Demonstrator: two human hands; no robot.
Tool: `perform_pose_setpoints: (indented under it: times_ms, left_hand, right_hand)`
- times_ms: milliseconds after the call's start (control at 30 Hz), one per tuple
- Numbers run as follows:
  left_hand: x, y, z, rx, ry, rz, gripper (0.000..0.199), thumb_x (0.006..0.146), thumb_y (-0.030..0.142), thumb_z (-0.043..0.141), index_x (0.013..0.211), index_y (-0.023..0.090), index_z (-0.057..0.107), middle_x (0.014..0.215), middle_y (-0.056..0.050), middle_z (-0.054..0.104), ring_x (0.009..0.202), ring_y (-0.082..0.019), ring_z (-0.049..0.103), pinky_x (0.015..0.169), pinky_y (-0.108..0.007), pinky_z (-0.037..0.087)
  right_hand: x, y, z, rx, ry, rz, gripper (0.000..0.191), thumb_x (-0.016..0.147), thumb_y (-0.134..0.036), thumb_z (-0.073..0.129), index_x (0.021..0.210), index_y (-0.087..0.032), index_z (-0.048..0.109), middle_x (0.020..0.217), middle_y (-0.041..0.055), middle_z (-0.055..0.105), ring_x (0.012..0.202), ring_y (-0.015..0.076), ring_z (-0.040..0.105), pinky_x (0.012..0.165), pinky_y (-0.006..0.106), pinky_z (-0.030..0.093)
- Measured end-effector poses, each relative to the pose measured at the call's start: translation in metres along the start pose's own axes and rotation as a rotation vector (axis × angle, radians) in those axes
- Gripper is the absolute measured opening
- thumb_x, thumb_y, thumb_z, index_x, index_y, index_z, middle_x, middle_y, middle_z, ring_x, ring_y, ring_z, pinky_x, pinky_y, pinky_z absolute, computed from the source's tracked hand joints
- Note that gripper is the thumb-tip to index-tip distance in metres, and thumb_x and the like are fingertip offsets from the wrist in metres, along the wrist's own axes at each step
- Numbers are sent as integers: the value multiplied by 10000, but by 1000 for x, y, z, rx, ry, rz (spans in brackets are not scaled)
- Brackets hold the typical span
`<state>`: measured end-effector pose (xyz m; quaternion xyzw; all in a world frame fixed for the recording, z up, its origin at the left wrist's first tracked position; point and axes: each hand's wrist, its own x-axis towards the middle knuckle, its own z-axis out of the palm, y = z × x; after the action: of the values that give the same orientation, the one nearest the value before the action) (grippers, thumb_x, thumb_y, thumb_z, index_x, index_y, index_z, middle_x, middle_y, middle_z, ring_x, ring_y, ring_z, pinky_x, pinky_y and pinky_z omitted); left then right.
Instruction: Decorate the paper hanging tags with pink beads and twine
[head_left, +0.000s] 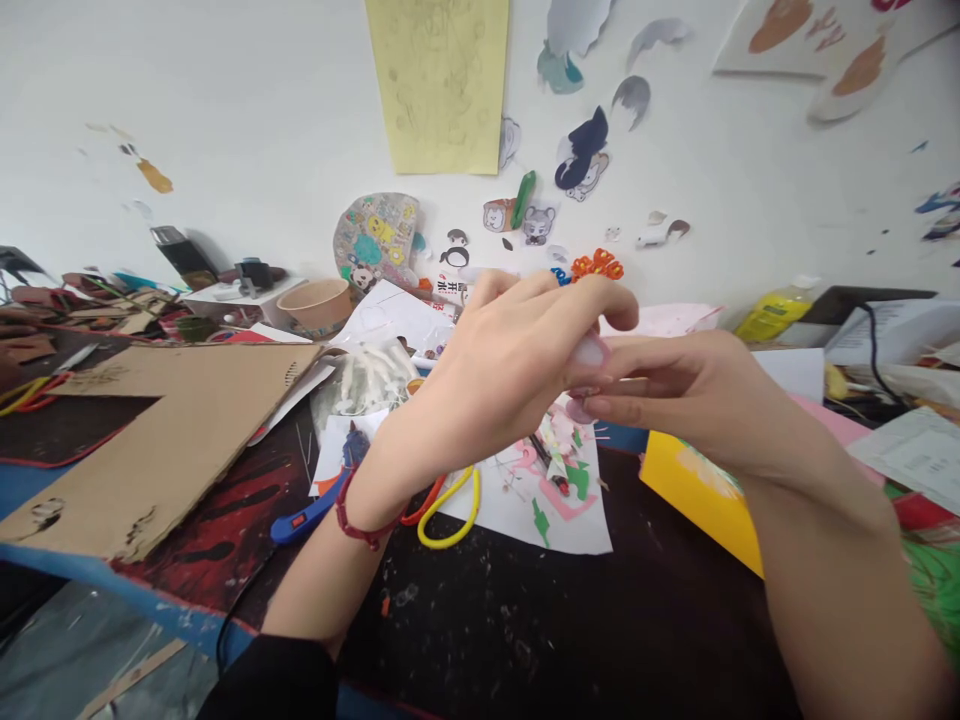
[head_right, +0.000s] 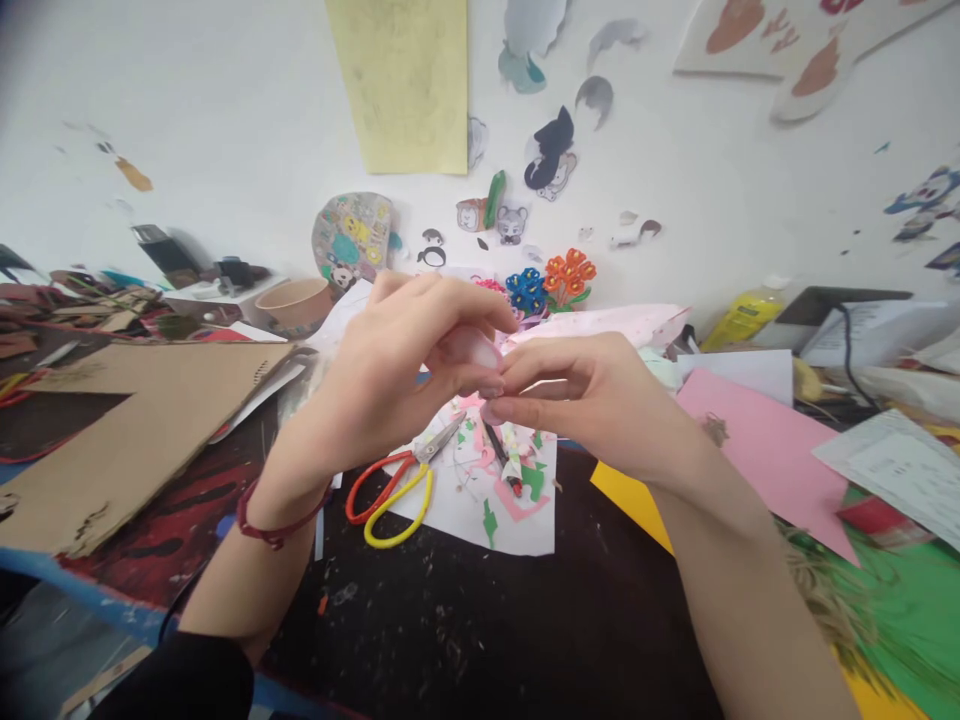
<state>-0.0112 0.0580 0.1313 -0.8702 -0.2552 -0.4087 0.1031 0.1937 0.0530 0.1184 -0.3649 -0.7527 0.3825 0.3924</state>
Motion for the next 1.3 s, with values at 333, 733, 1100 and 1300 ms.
perform_pose_setpoints:
  times_ms: [333, 733, 1100, 1300]
  left_hand:
    - [4, -14, 13, 24, 104, -17, 216, 950, 235, 562, 1165, 226, 541, 1045, -43, 692, 1008, -222, 626, 991, -427, 396]
    - [6, -5, 8, 27, 275, -102, 153, 935, 348, 613, 849, 222, 601, 880, -30, 701, 904, -205, 622, 864, -388, 442]
    - [5, 6, -1, -343, 125, -238, 221, 878, 428, 684, 782, 240, 748, 768, 6, 760, 721, -139, 643, 728, -317, 466]
    - [7, 4, 0, -576, 23, -342, 211, 851, 420, 719, 806, 217, 758, 837, -8, 762, 785, -138, 658, 733, -295, 483]
  right_hand:
    - [8, 12, 5, 115, 2, 5, 151, 802, -354, 766, 931, -276, 775, 898, 11, 762, 880, 185, 718, 800, 325, 581]
    - [6, 6, 15, 76, 328, -138, 100, 812, -327, 758, 733, -273, 789, 703, -12, 732, 695, 154, 687, 654, 290, 548]
    - [-3, -9, 25, 48, 599, -327, 110, 819, -206, 739, 729, -254, 777, 702, -5, 701, 674, 156, 623, 630, 322, 502]
    - [-5, -12, 28, 31, 608, -352, 85, 818, -209, 739, 743, -240, 766, 739, 1, 703, 694, 164, 623, 649, 342, 511]
